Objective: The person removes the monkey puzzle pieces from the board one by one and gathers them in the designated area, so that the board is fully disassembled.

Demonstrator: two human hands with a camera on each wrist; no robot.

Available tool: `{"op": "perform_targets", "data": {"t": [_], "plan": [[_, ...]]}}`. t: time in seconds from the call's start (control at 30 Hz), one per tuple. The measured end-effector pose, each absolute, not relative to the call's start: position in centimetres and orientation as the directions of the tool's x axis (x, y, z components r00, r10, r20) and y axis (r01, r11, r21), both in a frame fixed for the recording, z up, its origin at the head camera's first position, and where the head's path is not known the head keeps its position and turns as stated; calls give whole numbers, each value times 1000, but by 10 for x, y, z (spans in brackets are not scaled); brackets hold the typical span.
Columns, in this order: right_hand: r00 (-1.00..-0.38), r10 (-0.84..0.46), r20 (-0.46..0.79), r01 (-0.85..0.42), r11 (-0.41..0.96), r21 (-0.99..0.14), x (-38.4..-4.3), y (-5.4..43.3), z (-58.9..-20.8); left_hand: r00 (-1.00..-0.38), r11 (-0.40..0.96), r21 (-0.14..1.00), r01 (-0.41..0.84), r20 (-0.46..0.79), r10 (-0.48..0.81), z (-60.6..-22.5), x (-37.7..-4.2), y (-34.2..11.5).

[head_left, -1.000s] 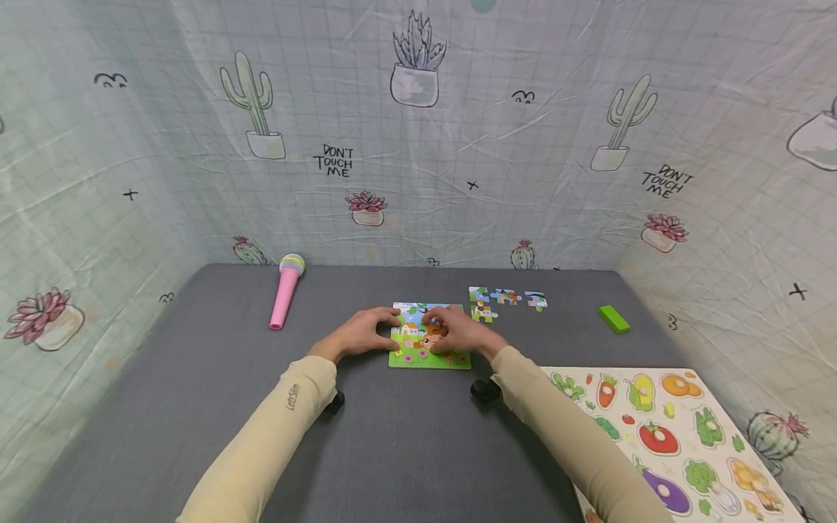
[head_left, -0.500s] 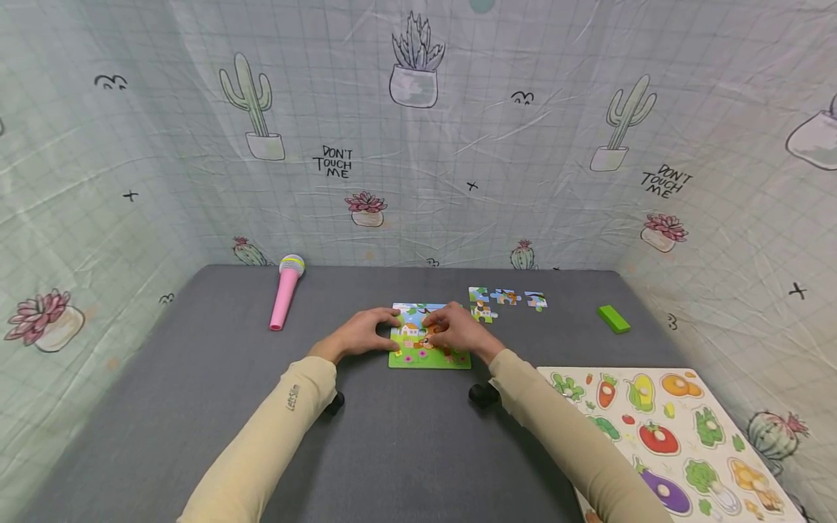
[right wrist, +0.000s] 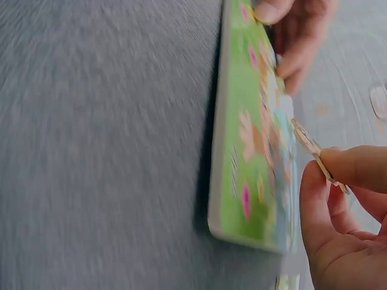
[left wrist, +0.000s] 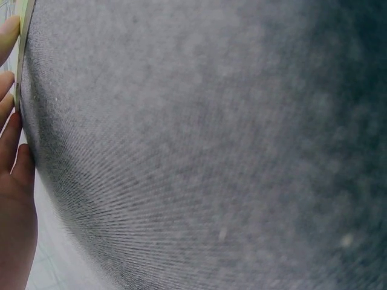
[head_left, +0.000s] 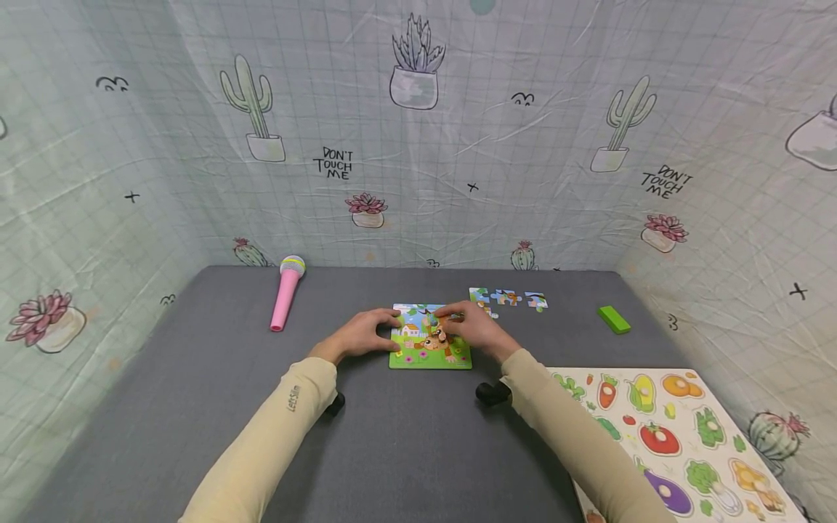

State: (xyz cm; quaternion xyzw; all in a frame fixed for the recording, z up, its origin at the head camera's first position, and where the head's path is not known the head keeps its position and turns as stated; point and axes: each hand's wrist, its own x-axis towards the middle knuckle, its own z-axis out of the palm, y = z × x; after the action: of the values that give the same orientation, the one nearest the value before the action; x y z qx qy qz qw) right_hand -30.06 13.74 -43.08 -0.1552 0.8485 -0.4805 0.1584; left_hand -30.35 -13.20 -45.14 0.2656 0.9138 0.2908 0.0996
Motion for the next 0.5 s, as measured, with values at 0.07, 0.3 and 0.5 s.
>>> {"op": "perform_targets", "data": {"t": [0.07, 0.3, 0.5], "plan": [[-914, -383, -136, -73, 484, -872, -301, 146, -430, -839, 692, 582, 428, -28, 543, -452, -303, -131], [-954, -266, -136, 1, 451, -892, -307, 187, -428, -836, 691, 580, 431, -32, 548, -453, -304, -132], [-976, -161, -144, 50, 478, -877, -312, 224, -427, -832, 682, 584, 440, -20, 554, -453, -304, -133]]}}
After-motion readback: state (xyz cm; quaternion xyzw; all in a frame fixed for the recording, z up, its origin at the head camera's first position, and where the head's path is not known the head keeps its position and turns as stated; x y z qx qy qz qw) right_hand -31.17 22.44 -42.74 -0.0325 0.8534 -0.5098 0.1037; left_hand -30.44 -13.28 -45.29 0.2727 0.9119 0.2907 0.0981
